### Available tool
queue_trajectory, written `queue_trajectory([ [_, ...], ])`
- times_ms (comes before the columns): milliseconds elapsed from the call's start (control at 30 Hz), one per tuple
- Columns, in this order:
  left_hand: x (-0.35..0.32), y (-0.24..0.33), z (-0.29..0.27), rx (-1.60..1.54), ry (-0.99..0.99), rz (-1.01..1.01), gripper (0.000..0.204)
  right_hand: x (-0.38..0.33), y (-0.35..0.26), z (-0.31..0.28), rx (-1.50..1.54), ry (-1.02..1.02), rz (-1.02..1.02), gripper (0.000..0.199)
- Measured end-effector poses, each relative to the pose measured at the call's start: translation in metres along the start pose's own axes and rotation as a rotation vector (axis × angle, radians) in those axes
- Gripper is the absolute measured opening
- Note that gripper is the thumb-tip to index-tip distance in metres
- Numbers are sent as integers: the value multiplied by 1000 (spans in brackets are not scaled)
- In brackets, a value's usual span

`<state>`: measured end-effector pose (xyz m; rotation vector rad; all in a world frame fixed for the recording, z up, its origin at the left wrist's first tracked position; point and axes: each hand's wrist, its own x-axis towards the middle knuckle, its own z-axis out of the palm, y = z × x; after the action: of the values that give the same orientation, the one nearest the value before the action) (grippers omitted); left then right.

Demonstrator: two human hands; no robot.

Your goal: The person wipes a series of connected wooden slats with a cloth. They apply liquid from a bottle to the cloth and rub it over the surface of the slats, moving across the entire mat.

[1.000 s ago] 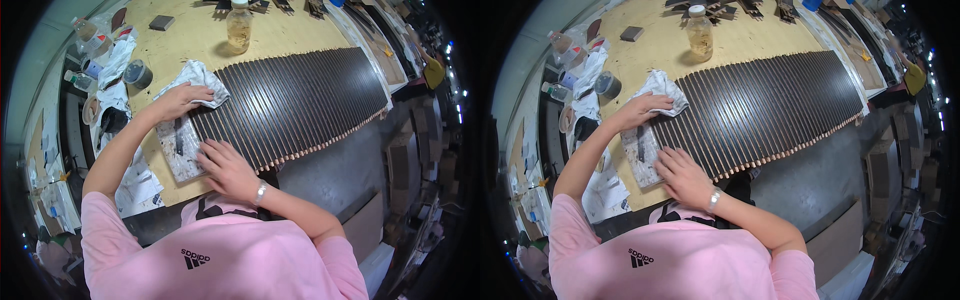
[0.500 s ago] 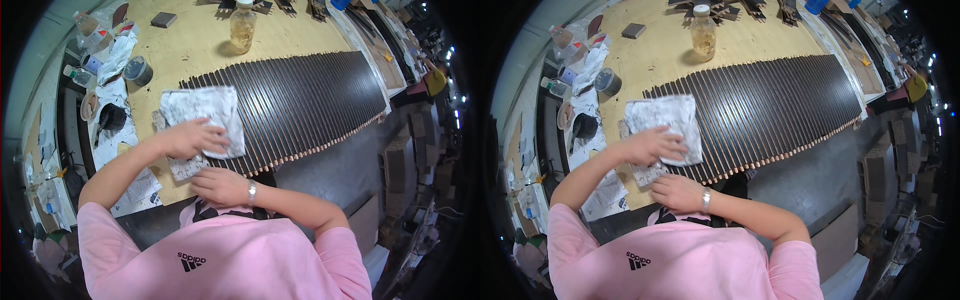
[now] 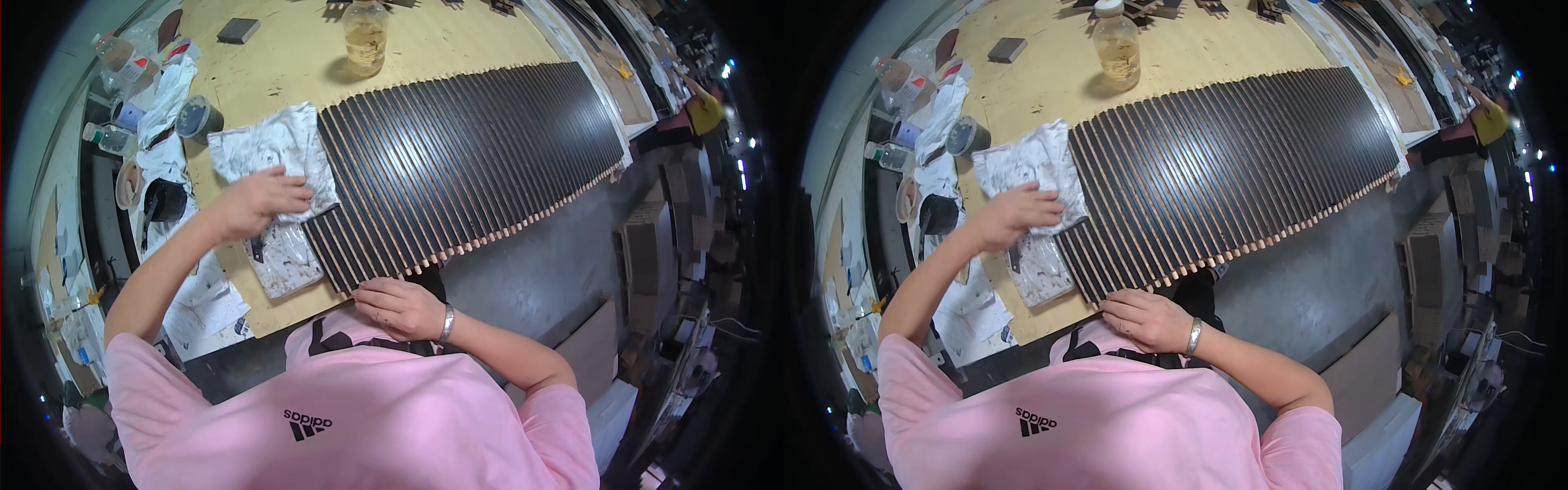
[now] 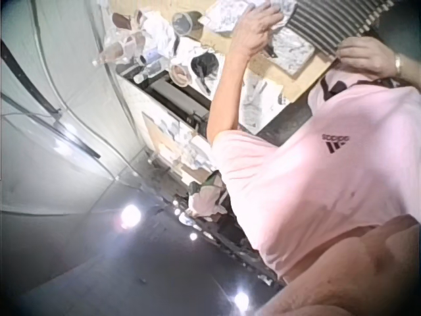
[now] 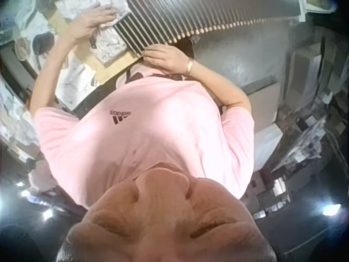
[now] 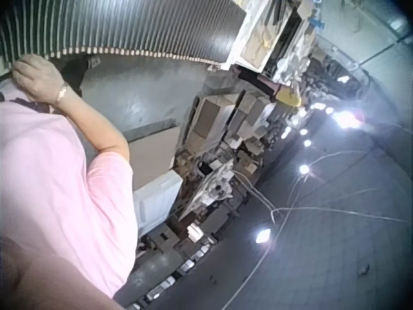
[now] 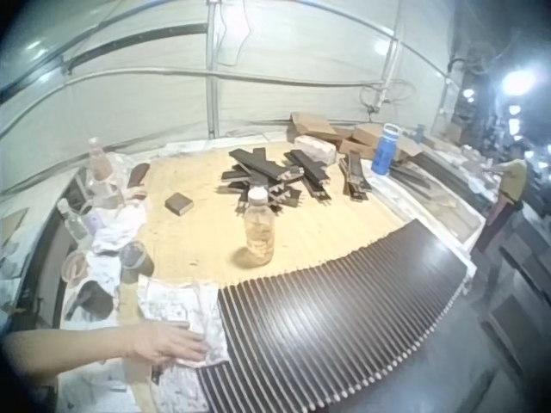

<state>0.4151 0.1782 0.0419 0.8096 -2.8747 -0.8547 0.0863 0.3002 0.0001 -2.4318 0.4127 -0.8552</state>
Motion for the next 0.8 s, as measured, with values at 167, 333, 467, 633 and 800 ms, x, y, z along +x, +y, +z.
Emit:
queue_trajectory([
  [167, 7, 34, 6, -167, -179, 161, 54, -3, 4, 0, -21, -32, 71, 38],
  [333, -1, -22, -9, 6, 87, -138, 51, 5, 4, 6, 35, -88, 90, 45],
  [467, 38, 53, 6, -22, -38, 92, 47, 0, 7, 7, 39, -81, 125, 45],
  [633, 36, -32, 3, 300, 114, -99, 53, 6, 9, 8, 81, -44, 120, 41],
  [800, 73, 10, 8, 2, 116, -7, 57, 3, 11, 9, 87, -43, 157, 42],
])
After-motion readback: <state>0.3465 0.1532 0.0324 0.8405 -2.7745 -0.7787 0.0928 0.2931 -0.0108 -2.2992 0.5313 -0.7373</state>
